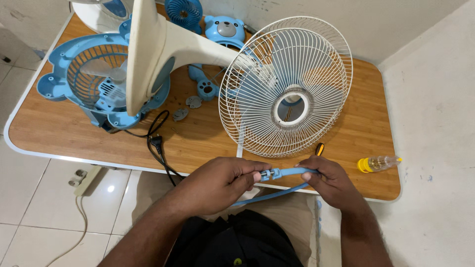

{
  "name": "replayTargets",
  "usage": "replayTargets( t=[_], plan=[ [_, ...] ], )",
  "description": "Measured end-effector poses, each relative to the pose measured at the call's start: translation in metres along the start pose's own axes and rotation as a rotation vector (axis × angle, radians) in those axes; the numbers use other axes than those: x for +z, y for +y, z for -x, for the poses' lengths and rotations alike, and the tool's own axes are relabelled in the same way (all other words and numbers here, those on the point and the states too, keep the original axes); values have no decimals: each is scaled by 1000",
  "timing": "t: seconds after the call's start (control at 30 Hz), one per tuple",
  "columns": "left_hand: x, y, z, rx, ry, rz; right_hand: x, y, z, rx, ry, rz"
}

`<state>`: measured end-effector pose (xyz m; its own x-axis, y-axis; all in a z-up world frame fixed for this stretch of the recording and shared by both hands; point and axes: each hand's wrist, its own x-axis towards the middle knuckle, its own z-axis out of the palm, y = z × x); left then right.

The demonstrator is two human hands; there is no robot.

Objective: The person disassembles a white and blue table fan on a wooden table. They remove the front grille, unscrew and detach the blue handle, and then remove the fan blade from the motor shaft.

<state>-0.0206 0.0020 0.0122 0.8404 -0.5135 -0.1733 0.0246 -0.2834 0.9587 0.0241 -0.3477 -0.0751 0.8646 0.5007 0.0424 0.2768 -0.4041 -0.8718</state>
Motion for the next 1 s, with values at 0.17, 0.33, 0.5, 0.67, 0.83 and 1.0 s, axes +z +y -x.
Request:
replayTargets(
  t=[0.17,0.33,0.5,0.67,0.83,1.0],
  plan=[
    [-1,-19,-14,-91,-188,390,-1,-19,-16,-60,-40,107],
    [1,-22,-17,-267,-175,895,-8,-49,-39,-120,-86,162],
    [8,-13,-7,-292,-172,1061,-10,-73,-76,-235,-176,141],
    [4,-15,15,-217,-45,1289,25,-88,-115,-299,-246,110],
    [3,-7,65,-117,64,1467,58,-122,-134,-418,-289,51],
    [13,18,89,32,185,1515,80,-158,-165,-658,-267,40]
  ],
)
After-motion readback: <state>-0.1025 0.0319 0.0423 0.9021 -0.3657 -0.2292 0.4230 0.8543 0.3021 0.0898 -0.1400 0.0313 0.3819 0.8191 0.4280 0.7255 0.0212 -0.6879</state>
